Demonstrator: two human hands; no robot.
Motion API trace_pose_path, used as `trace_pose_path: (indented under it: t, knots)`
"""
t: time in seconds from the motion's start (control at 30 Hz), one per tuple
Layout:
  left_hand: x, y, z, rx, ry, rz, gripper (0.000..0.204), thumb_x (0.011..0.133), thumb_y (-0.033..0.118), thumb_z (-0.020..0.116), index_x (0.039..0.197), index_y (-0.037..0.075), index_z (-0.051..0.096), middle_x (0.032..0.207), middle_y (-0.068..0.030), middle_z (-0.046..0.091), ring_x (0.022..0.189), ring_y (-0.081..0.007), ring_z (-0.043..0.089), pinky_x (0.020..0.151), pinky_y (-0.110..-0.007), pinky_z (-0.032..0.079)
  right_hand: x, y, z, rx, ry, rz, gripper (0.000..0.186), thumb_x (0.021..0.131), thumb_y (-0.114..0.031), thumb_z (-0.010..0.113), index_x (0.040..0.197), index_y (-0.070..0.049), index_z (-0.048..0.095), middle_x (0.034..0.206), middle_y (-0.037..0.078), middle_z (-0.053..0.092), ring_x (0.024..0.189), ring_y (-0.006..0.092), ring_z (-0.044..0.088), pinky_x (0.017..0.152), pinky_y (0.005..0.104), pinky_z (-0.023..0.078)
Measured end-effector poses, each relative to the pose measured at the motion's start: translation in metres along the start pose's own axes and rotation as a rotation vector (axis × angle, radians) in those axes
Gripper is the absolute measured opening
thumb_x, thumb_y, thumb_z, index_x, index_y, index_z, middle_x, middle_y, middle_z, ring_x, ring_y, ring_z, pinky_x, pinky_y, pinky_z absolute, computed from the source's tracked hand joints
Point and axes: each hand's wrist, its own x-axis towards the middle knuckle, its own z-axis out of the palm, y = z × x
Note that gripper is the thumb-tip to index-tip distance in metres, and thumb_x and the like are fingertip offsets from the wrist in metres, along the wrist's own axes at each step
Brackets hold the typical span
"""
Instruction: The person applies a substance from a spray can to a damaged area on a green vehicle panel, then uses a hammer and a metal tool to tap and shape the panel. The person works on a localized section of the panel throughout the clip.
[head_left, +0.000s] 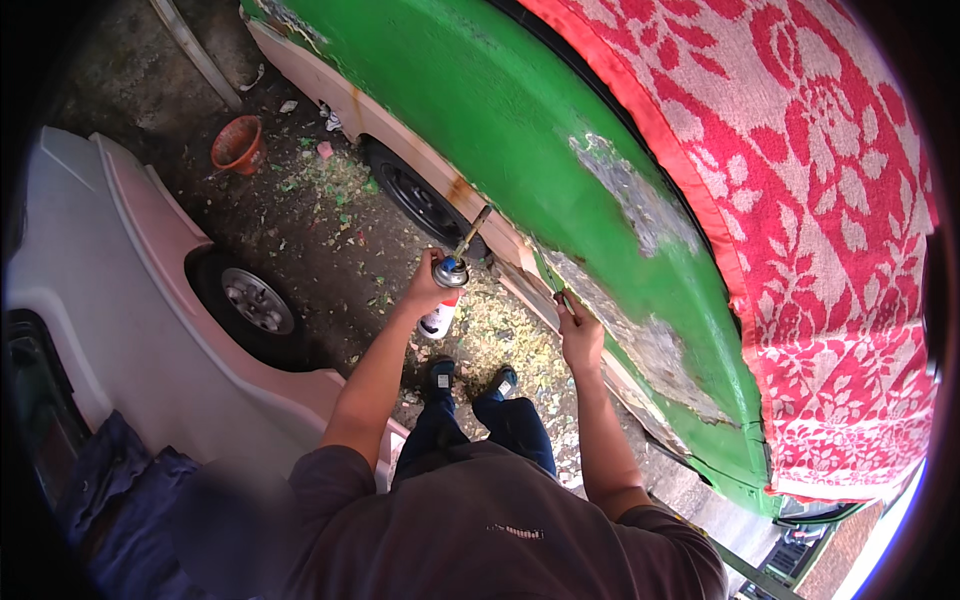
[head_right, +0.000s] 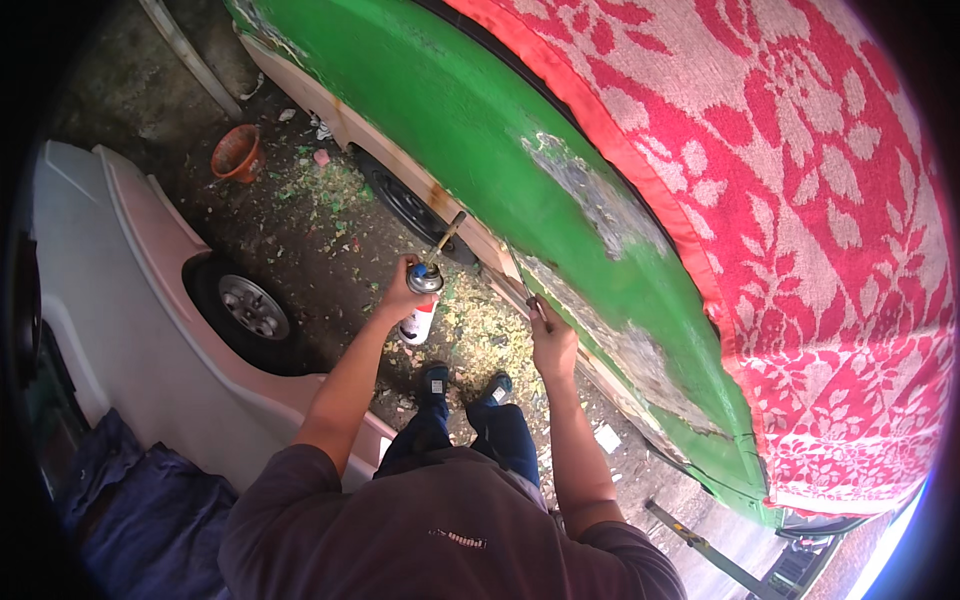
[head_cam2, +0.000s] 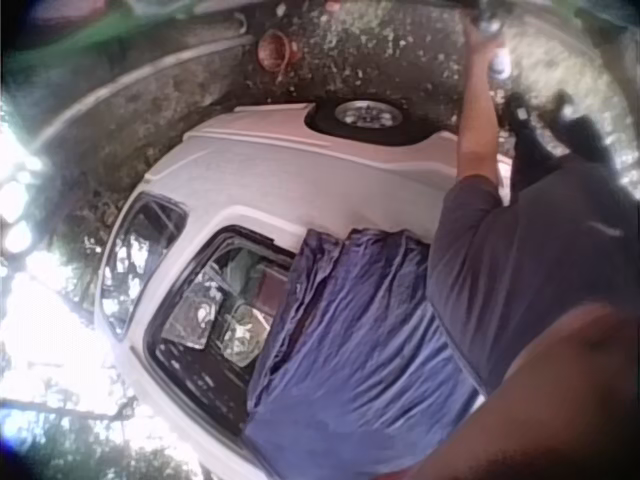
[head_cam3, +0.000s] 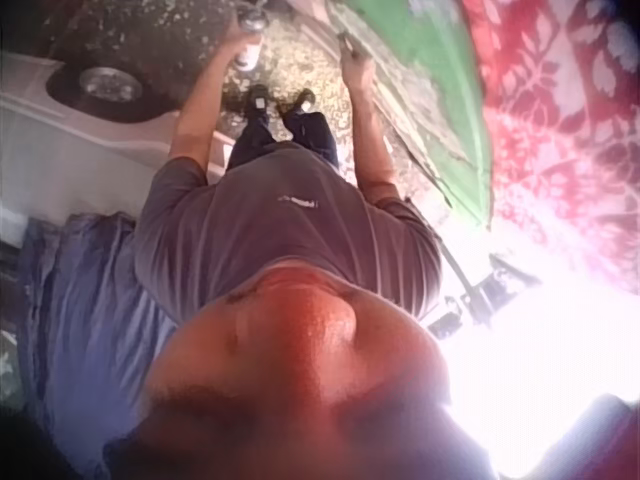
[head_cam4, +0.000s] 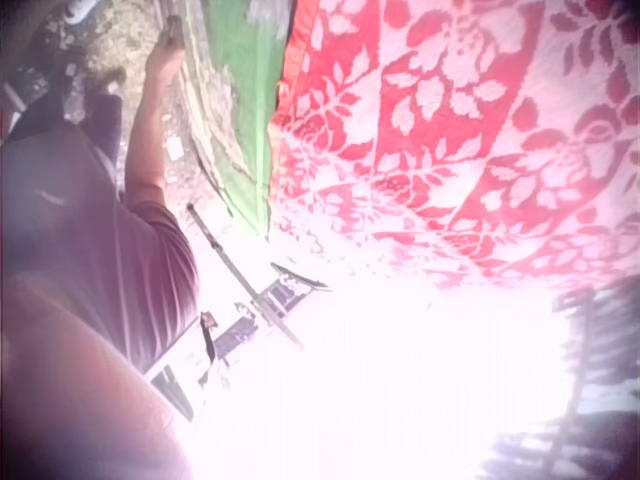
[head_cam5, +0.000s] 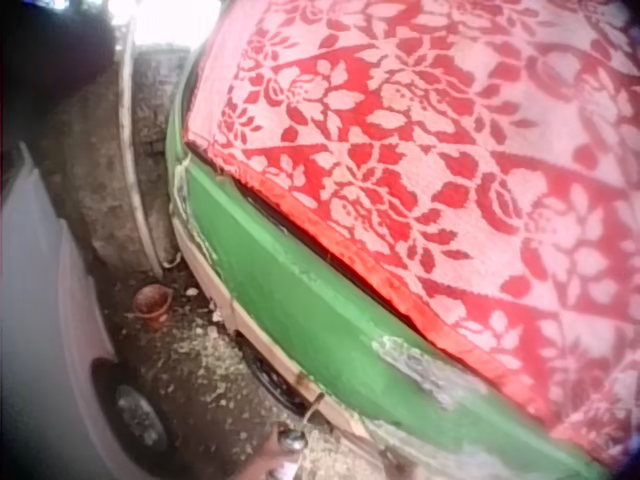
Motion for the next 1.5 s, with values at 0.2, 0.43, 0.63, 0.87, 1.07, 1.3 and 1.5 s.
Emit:
trace_pose_path:
  t: [0.2, 0.43, 0.63, 0.87, 1.07, 1.3, 1.5]
  knots:
    - [-0.003, 0.005, 0.004, 0.063, -0.007, 0.009, 0.074, 0.063, 0.006, 0.085, 0.116, 0.014, 0.033, 0.107, -0.0072, 0.054, 0.1, -0.0195, 0.056, 0.085, -0.038, 0.048, -0.001, 0.01, -0.008, 0.036, -0.008, -0.076, 0.036, 0.093, -0.016, 0.062, 0.128, -0.008, 0.062, 0.097, 0.008, 0.073, 0.076, 0.0078, 0.061, 0.073, 0.0252, 0.049]
    - [-0.01, 0.013, 0.012, 0.14, 0.067, -0.044, 0.074, 0.064, 0.003, 0.083, 0.119, 0.015, 0.035, 0.11, -0.0073, 0.058, 0.101, -0.0194, 0.057, 0.086, -0.038, 0.049, 0.003, 0.008, -0.022, 0.013, -0.092, -0.05, 0.036, 0.093, -0.02, 0.064, 0.127, -0.01, 0.063, 0.082, 0.006, 0.071, 0.062, 0.005, 0.048, 0.064, 0.0243, 0.047]
    - [-0.012, 0.008, 0.017, 0.109, 0.093, -0.009, 0.073, 0.063, 0.006, 0.084, 0.117, 0.014, 0.036, 0.11, -0.008, 0.057, 0.101, -0.0202, 0.057, 0.087, -0.038, 0.048, 0.014, 0.009, -0.03, 0.025, -0.145, -0.078, 0.036, 0.093, -0.022, 0.064, 0.129, -0.014, 0.063, 0.073, 0.005, 0.068, 0.06, 0.0036, 0.044, 0.061, 0.0239, 0.044]
    - [-0.014, 0.016, 0.021, 0.101, 0.148, -0.004, 0.073, 0.063, 0.008, 0.085, 0.117, 0.014, 0.035, 0.109, -0.0089, 0.056, 0.1, -0.021, 0.057, 0.086, -0.038, 0.048, 0.024, 0.005, -0.036, -0.027, -0.178, -0.08, 0.038, 0.093, -0.022, 0.063, 0.13, -0.015, 0.062, 0.074, 0.01, 0.069, 0.061, 0.0047, 0.047, 0.061, 0.025, 0.045]
    - [-0.006, 0.014, 0.002, 0.108, 0.102, 0.003, 0.073, 0.063, 0.009, 0.085, 0.116, 0.014, 0.035, 0.111, -0.0096, 0.055, 0.1, -0.0217, 0.057, 0.086, -0.038, 0.048, 0.014, -0.012, -0.028, -0.036, -0.148, -0.028, 0.037, 0.093, -0.021, 0.063, 0.129, -0.014, 0.062, 0.078, 0.012, 0.07, 0.065, 0.006, 0.051, 0.065, 0.0261, 0.047]
    - [0.005, 0.008, -0.033, 0.069, -0.022, -0.09, 0.075, 0.063, 0.003, 0.083, 0.12, 0.014, 0.035, 0.114, -0.0066, 0.053, 0.108, -0.0176, 0.053, 0.091, -0.035, 0.045, 0.001, -0.014, 0.003, 0.022, -0.049, -0.077, 0.038, 0.093, -0.023, 0.063, 0.129, -0.014, 0.062, 0.081, 0.014, 0.07, 0.068, 0.0106, 0.057, 0.069, 0.0287, 0.049]
    - [0.024, 0.01, -0.052, 0.037, -0.05, 0.015, 0.074, 0.064, 0.008, 0.085, 0.116, 0.015, 0.032, 0.109, -0.0078, 0.053, 0.101, -0.0204, 0.055, 0.086, -0.038, 0.047, -0.001, -0.029, 0.019, -0.084, -0.022, -0.019, 0.038, 0.093, -0.021, 0.062, 0.13, -0.013, 0.062, 0.075, 0.007, 0.068, 0.062, 0.0083, 0.053, 0.063, 0.0277, 0.047]
